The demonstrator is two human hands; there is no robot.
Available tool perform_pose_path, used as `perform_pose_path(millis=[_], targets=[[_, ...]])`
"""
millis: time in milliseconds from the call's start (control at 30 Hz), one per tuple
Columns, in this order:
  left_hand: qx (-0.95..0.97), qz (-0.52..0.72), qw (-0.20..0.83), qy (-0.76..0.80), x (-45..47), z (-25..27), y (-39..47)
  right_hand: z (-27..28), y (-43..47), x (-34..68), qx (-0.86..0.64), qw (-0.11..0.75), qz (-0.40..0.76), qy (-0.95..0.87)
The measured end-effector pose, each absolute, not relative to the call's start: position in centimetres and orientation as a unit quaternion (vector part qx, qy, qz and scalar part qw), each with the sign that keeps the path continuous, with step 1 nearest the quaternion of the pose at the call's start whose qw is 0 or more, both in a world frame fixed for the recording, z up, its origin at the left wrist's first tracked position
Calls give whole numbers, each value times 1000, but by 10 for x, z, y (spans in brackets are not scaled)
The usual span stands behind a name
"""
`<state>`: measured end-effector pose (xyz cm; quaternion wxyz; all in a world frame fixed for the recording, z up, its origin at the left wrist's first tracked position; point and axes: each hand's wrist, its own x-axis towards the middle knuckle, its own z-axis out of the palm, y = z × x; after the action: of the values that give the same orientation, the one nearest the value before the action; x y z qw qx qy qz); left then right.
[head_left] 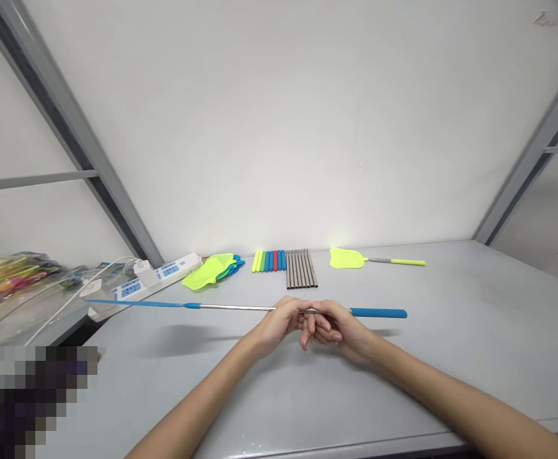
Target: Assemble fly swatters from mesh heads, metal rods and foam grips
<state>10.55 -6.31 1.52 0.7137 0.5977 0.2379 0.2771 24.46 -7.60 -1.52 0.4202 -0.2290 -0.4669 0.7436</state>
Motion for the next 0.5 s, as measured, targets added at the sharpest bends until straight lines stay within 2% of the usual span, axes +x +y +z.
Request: perform_pose_path(millis=[267,500], targets=[[639,241,695,226,104,27,-76,-15,-77,250,-210,383,734,-519],[616,279,706,209,108,26,-80,-15,-74,254,-224,390,705,-548]])
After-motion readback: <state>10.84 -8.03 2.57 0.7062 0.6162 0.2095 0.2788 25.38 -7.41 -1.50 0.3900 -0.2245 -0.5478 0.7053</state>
